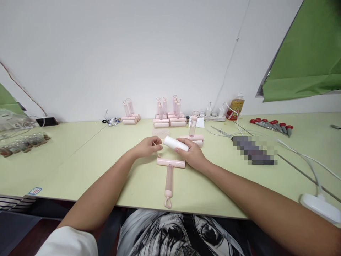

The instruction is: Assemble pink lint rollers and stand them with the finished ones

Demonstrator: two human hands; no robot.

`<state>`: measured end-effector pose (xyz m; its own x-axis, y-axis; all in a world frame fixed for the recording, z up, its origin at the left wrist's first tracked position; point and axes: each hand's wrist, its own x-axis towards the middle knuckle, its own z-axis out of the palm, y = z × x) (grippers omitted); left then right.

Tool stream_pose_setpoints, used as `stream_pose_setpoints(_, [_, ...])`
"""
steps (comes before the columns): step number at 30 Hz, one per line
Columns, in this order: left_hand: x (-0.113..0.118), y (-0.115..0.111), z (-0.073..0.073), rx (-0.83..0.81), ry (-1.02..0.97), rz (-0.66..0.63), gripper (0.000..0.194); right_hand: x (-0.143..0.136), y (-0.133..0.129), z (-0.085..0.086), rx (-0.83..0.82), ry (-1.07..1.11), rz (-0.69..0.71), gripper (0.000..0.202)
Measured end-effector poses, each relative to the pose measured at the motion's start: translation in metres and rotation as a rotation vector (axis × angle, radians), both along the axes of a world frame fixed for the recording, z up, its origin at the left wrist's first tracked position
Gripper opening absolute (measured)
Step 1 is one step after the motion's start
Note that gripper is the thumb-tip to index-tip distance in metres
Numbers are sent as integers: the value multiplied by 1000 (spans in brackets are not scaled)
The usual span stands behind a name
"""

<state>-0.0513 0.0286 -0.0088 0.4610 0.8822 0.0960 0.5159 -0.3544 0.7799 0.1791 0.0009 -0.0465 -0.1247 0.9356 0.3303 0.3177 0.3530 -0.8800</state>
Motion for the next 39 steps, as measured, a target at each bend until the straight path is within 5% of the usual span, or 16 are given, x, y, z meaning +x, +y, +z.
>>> stream_pose_setpoints(5, [1,-2,5,1,-232,-50,48,8,-1,7,42,17,73,38])
stream_pose_setpoints(20, [6,-10,7,4,-183,-138,35,18,-2,13,-8,61,181,34])
stream_pose_setpoints(28, [11,-14,7,37,-179,-130,26,16,-6,11,-148,291,223,42])
stream_pose_setpoints(34, [20,-10,-2,-49,-367,-131,49,10,-3,13,-225,583,215,54])
stream_pose_setpoints(39, [32,-12,-1,-248,-564,-33,46,5,-7,21,-230,735,160,55])
